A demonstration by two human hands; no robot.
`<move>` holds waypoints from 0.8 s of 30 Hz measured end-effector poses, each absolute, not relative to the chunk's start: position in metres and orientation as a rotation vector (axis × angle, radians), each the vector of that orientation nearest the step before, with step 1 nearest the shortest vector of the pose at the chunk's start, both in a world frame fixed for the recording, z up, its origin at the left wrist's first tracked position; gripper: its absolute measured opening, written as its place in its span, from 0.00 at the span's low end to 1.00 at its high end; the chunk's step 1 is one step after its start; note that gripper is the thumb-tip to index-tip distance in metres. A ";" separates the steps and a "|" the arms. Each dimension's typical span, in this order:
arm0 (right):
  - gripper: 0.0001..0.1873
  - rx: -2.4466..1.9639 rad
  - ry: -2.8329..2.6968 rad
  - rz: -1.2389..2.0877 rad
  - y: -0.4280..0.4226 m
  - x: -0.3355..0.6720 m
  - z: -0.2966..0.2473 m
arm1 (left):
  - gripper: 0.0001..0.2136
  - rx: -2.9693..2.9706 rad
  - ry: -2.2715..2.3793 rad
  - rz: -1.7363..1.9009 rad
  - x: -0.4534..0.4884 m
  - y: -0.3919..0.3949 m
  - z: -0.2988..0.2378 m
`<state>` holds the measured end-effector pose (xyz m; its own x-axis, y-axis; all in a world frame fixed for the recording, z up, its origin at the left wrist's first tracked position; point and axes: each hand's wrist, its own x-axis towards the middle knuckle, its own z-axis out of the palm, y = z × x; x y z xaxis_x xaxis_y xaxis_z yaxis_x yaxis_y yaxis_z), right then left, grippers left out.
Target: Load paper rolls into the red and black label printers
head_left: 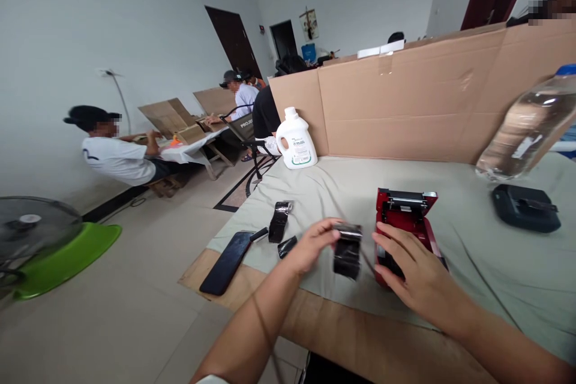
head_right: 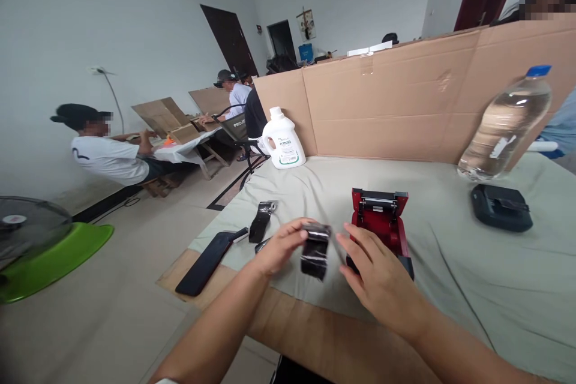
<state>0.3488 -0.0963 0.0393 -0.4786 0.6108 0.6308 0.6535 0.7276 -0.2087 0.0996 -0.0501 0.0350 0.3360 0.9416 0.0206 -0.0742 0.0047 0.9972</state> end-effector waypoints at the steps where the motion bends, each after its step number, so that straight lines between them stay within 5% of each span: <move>1: 0.25 -0.976 -2.219 -0.070 -0.098 0.351 0.038 | 0.17 1.319 1.012 1.039 0.081 -0.043 0.033; 7: 0.22 -1.037 -2.151 -0.058 -0.104 0.374 0.023 | 0.13 1.652 1.826 0.524 -0.015 0.012 0.019; 11: 0.20 -1.046 -2.148 -0.067 -0.107 0.384 0.017 | 0.09 1.795 1.994 0.474 -0.036 0.040 0.015; 17: 0.17 -1.094 -2.139 -0.065 -0.111 0.398 0.012 | 0.22 1.954 2.146 0.349 -0.038 0.065 0.005; 24: 0.17 -1.092 -2.150 -0.085 -0.118 0.414 0.011 | 0.16 2.006 2.277 0.359 -0.039 0.057 0.030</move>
